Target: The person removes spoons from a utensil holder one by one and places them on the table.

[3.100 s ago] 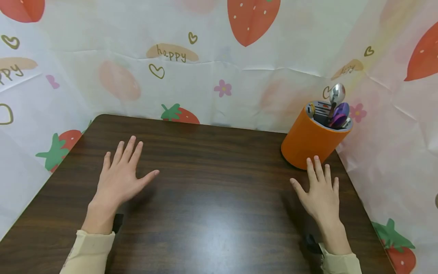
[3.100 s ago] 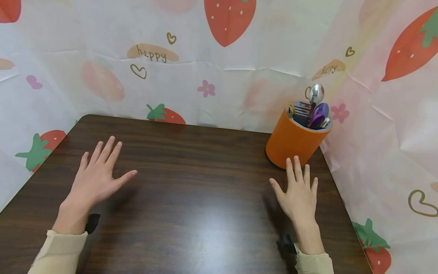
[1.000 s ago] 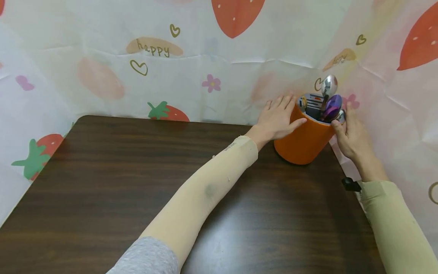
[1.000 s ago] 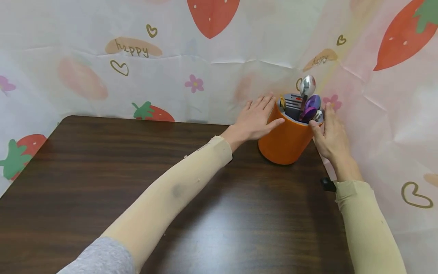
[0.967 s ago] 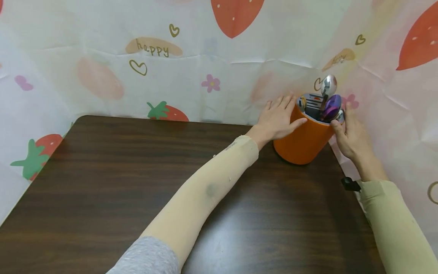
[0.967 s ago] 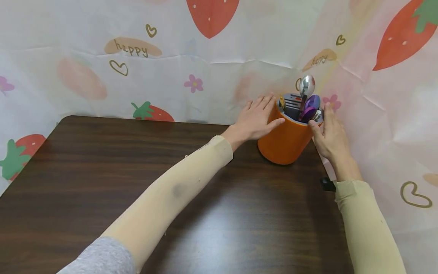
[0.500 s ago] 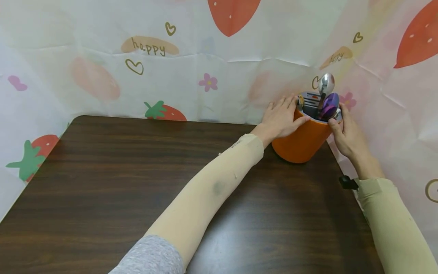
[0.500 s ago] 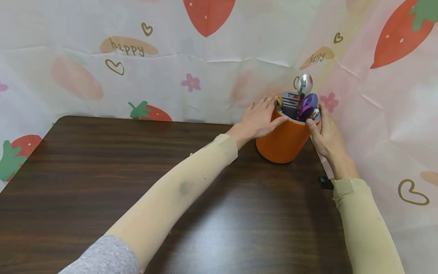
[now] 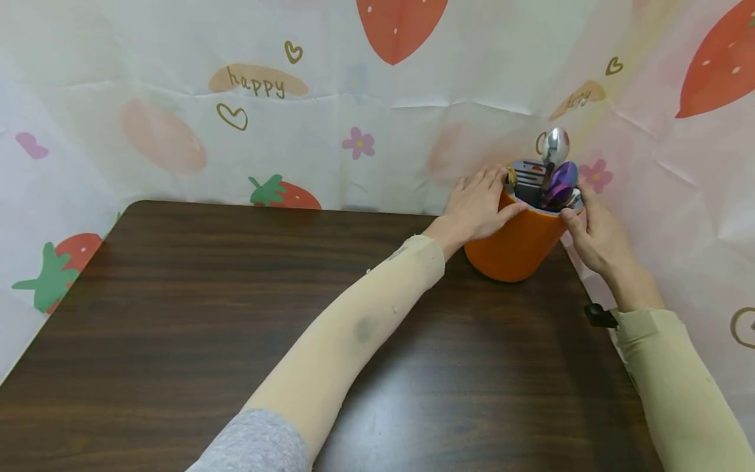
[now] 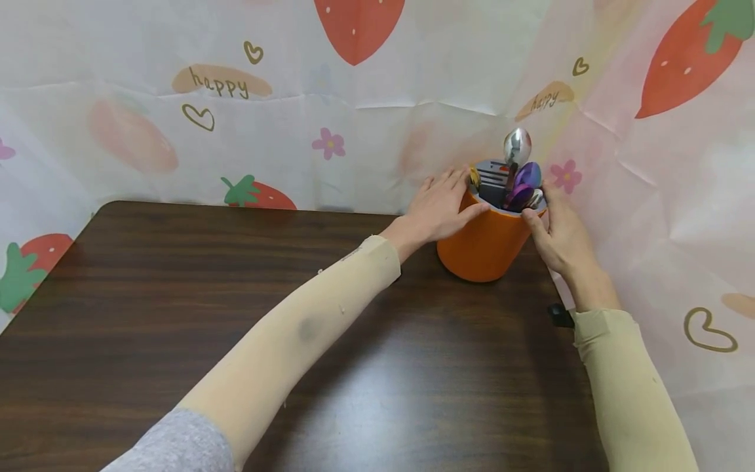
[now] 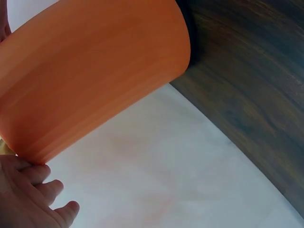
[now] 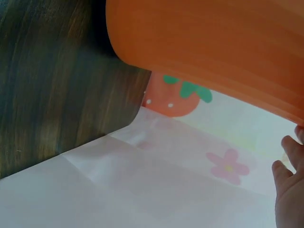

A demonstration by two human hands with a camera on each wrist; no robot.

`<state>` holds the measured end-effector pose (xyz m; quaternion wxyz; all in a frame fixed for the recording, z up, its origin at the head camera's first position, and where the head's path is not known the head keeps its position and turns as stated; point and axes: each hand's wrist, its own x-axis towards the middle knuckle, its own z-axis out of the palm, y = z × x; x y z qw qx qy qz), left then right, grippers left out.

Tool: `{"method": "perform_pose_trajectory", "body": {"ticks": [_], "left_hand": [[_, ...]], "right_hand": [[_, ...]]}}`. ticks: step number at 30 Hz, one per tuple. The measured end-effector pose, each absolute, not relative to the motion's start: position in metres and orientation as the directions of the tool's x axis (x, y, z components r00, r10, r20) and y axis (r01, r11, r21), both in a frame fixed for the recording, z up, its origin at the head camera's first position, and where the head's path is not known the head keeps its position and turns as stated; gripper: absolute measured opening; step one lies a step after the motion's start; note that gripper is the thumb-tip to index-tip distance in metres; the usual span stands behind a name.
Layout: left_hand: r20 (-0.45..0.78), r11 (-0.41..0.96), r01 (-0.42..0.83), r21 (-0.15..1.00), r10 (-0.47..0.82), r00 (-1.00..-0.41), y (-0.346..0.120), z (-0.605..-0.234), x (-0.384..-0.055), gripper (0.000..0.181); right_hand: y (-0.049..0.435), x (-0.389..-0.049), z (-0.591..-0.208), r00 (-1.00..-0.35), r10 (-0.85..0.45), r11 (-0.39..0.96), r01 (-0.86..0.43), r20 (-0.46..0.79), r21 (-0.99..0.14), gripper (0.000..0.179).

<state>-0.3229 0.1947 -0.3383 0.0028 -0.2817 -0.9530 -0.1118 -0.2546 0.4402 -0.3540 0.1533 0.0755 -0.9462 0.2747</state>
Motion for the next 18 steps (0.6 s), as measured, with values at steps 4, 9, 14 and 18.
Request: {"method": "perform_pose_trajectory", "body": {"ticks": [4,9,14,18], "left_hand": [[0.074,0.814,0.541,0.212,0.538,-0.84,0.189,-0.339,-0.32,0.086],[0.079,0.815,0.538,0.214,0.534,-0.842,0.177,-0.339,-0.317,0.087],[0.096,0.81,0.544,0.217,0.537,-0.838,0.163,-0.341,-0.313,0.087],[0.103,0.814,0.538,0.221,0.529,-0.842,0.15,-0.342,-0.31,0.088]], "right_hand": [[0.434,-0.253,-0.35,-0.942,-0.088,0.846,-0.242,0.324,-0.475,0.069],[0.427,-0.254,-0.352,-0.926,-0.127,0.846,-0.288,0.355,-0.449,0.07],[0.418,-0.254,-0.354,-0.901,-0.176,0.842,-0.346,0.396,-0.414,0.067],[0.408,-0.253,-0.354,-0.889,-0.215,0.837,-0.38,0.404,-0.393,0.068]]}}
